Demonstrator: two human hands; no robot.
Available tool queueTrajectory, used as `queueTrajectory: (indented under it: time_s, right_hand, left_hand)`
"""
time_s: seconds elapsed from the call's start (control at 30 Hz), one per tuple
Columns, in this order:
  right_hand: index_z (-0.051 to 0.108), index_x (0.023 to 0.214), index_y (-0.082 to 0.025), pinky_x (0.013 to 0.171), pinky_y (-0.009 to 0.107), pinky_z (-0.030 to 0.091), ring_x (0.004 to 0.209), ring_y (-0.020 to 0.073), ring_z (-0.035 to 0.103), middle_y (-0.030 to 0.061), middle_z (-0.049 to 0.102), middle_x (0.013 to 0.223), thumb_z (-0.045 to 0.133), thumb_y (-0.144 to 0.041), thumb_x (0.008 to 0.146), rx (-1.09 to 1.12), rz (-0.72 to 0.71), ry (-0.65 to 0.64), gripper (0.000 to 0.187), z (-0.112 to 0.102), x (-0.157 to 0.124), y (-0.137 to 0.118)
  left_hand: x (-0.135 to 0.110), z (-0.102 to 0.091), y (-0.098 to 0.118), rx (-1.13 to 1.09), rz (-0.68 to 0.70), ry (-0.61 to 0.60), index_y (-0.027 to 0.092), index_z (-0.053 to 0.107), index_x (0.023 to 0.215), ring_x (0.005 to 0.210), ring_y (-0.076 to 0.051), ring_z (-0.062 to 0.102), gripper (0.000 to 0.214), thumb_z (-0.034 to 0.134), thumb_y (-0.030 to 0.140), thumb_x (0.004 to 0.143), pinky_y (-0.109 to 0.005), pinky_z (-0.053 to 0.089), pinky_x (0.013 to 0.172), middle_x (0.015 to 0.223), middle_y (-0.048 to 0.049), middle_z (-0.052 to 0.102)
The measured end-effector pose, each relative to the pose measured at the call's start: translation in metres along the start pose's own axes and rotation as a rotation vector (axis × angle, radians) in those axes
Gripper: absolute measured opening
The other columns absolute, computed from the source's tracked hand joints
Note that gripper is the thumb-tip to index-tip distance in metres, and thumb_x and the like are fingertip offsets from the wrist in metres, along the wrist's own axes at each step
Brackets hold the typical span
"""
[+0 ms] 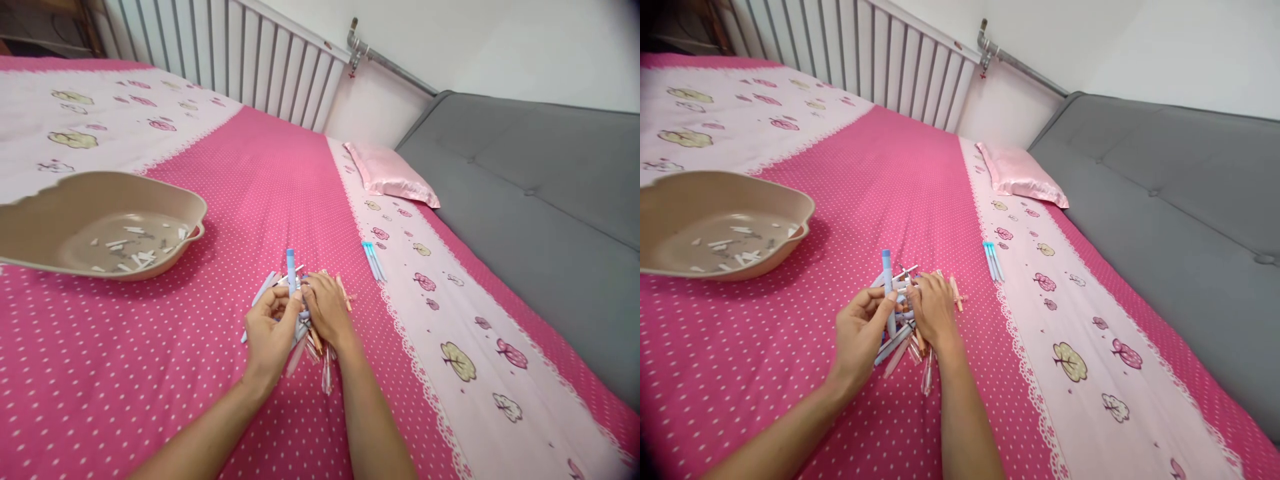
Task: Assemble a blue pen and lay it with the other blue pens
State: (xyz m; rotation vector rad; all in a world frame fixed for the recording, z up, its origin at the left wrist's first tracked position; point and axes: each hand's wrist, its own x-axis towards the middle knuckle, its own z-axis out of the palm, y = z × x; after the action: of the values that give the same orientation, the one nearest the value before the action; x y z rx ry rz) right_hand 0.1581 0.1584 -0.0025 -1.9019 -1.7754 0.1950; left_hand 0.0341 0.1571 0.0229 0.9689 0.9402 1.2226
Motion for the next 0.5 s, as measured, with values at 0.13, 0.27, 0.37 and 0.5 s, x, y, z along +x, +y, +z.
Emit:
queueTrajectory:
  time_s: [0.13, 0.27, 0.37, 0.5]
  right_hand:
    - [0.061, 0.099, -0.019, 0.102, 0.040, 0.026, 0.113, 0.0203, 0.047, 0.0081, 0.060, 0.115, 0.028, -0.039, 0.095, -0.032, -0.004, 0.007, 0.039, -0.0019, 0.0005, 0.0006]
    - [0.060, 0.101, -0.018, 0.104, 0.043, 0.023, 0.121, 0.0228, 0.042, 0.0095, 0.056, 0.124, 0.025, -0.041, 0.095, -0.056, 0.013, -0.033, 0.042, -0.0027, 0.0010, 0.0013]
    - [0.058, 0.106, -0.018, 0.106, 0.046, 0.019, 0.130, 0.0257, 0.033, 0.0084, 0.050, 0.134, 0.024, -0.042, 0.095, -0.066, 0.004, -0.087, 0.043, -0.0034, 0.0027, 0.0028]
    - [0.057, 0.109, -0.020, 0.105, 0.045, 0.020, 0.129, 0.0242, 0.034, 0.0066, 0.053, 0.129, 0.025, -0.041, 0.095, -0.062, -0.015, -0.107, 0.040, -0.0039, 0.0055, 0.0055]
  left_hand:
    - [0.0011, -0.0009, -0.0021, 0.017, 0.004, -0.003, 0.015, 0.062, 0.080, 0.051, -0.009, 0.055, 0.023, 0.066, 0.036, 0.072, -0.019, 0.043, 0.049, 0.063, 0.0010, 0.063]
    - [0.0017, -0.0013, -0.0042, 0.008, -0.005, -0.015, 0.015, 0.061, 0.082, 0.052, -0.009, 0.056, 0.024, 0.065, 0.036, 0.072, -0.019, 0.045, 0.050, 0.069, -0.0003, 0.065]
    - [0.0015, -0.0013, -0.0045, 0.001, -0.010, -0.026, 0.015, 0.061, 0.081, 0.056, -0.010, 0.058, 0.024, 0.066, 0.036, 0.072, -0.020, 0.046, 0.053, 0.072, -0.0006, 0.065]
    - [0.0013, -0.0012, -0.0038, 0.007, -0.015, -0.029, 0.015, 0.060, 0.079, 0.055, -0.009, 0.056, 0.022, 0.065, 0.036, 0.073, -0.020, 0.045, 0.053, 0.067, 0.0007, 0.062]
